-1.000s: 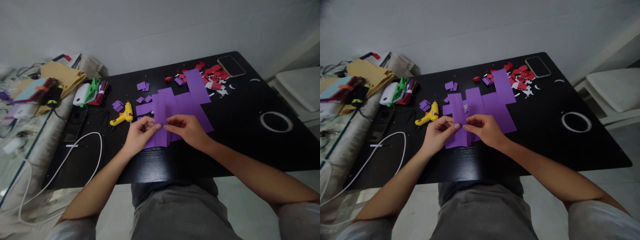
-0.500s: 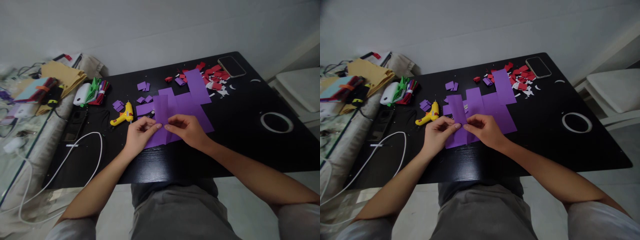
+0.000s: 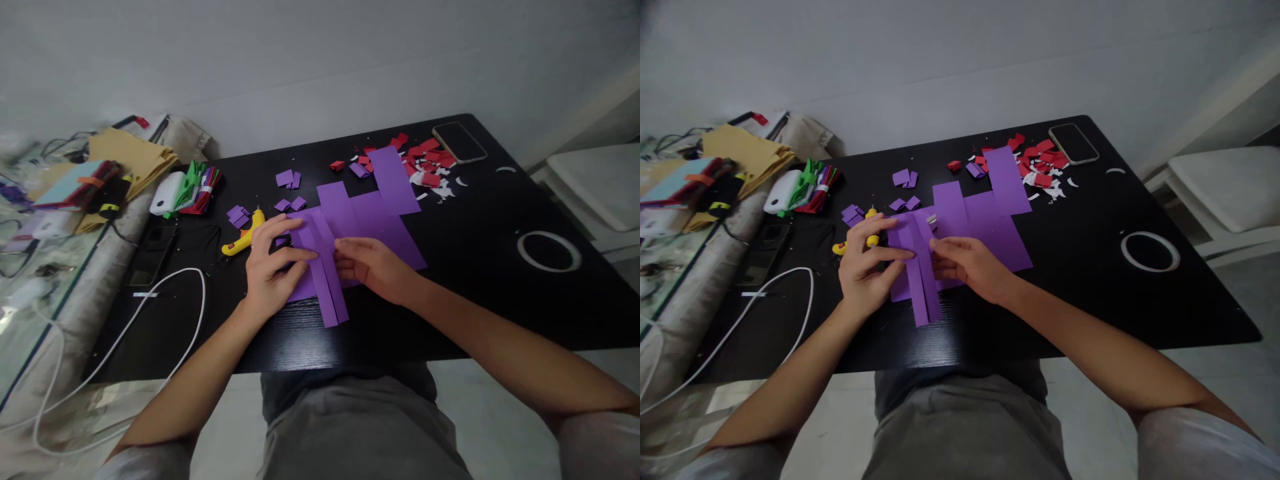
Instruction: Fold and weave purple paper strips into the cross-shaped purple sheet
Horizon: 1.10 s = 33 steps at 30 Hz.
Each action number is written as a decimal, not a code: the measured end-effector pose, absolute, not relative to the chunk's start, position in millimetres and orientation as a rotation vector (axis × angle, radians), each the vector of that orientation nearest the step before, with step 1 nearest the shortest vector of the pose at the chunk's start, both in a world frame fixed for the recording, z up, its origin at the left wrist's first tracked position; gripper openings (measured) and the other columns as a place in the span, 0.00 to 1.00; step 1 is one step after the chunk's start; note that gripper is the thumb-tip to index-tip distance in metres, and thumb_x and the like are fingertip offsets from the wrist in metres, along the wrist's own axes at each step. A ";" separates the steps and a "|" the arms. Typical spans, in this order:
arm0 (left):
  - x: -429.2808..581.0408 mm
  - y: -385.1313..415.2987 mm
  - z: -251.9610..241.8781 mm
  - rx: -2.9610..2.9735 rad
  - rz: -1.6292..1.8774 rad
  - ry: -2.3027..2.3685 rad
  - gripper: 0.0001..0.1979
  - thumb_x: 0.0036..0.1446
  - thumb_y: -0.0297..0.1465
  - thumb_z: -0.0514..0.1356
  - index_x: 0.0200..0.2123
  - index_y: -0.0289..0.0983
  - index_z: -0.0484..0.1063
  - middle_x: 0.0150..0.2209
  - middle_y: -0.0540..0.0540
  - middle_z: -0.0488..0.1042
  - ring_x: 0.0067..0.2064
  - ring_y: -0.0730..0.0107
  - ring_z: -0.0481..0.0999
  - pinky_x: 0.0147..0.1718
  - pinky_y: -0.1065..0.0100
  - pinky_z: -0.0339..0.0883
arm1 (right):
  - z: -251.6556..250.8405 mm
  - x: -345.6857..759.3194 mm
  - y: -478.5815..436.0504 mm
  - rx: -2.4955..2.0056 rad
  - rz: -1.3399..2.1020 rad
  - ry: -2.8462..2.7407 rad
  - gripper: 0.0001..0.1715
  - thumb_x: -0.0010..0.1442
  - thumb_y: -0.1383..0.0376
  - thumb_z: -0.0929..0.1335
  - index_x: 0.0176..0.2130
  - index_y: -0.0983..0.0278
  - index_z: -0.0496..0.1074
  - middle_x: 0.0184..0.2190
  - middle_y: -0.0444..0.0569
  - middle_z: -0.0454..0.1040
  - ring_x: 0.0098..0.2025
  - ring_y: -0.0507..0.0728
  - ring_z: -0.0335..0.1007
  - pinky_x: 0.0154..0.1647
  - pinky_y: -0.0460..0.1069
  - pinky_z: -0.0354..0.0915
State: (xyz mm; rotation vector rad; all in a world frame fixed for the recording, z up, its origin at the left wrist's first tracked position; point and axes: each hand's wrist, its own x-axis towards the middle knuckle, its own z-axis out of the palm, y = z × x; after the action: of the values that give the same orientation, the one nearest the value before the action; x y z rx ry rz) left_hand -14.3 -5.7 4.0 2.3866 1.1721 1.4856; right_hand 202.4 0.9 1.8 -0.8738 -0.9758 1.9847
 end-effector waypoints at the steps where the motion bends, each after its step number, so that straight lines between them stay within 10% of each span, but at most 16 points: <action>1: -14.1 -6.2 3.8 2.413 1.471 1.194 0.04 0.58 0.30 0.67 0.34 0.46 0.82 0.56 0.47 0.77 0.62 0.51 0.71 0.64 0.41 0.61 | 1.2 201.9 -0.2 -0.868 1.989 -0.986 0.17 0.53 0.54 0.79 0.38 0.63 0.81 0.36 0.48 0.82 0.38 0.56 0.79 0.44 0.53 0.75; 6: -10.2 -10.1 0.9 2.202 1.567 1.255 0.08 0.60 0.33 0.66 0.43 0.42 0.78 0.59 0.41 0.71 0.63 0.51 0.69 0.63 0.44 0.63 | -1.5 200.4 -4.8 -0.947 1.750 -1.040 0.18 0.45 0.59 0.82 0.36 0.61 0.80 0.33 0.44 0.81 0.36 0.55 0.78 0.41 0.51 0.75; 10: -3.9 -10.6 -3.2 1.734 1.507 1.129 0.14 0.61 0.36 0.66 0.48 0.40 0.71 0.45 0.42 0.75 0.46 0.63 0.78 0.46 0.60 0.74 | -1.8 199.4 -6.0 -1.011 1.596 -1.109 0.17 0.46 0.58 0.82 0.34 0.61 0.79 0.31 0.45 0.80 0.35 0.55 0.77 0.43 0.54 0.76; 20: 1.7 -14.3 -2.4 1.454 0.938 1.045 0.12 0.58 0.39 0.68 0.35 0.38 0.74 0.22 0.54 0.66 0.21 0.77 0.64 0.20 0.72 0.57 | 2.7 202.0 -3.9 -0.885 1.718 -1.147 0.20 0.52 0.59 0.79 0.44 0.60 0.78 0.43 0.48 0.82 0.48 0.60 0.78 0.54 0.57 0.72; 33: 4.5 -15.0 -1.1 1.262 0.790 0.972 0.15 0.59 0.40 0.68 0.40 0.34 0.75 0.31 0.47 0.80 0.30 0.68 0.82 0.32 0.70 0.76 | 2.3 203.2 -1.6 -1.004 1.598 -1.088 0.15 0.49 0.62 0.79 0.37 0.63 0.77 0.36 0.46 0.80 0.39 0.56 0.75 0.45 0.53 0.71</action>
State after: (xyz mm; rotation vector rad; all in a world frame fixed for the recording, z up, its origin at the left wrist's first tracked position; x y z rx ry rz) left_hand 4.5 -15.0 -1.1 1.2616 0.9721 0.7901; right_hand 203.2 -1.6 2.3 -1.0039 -1.0881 1.5979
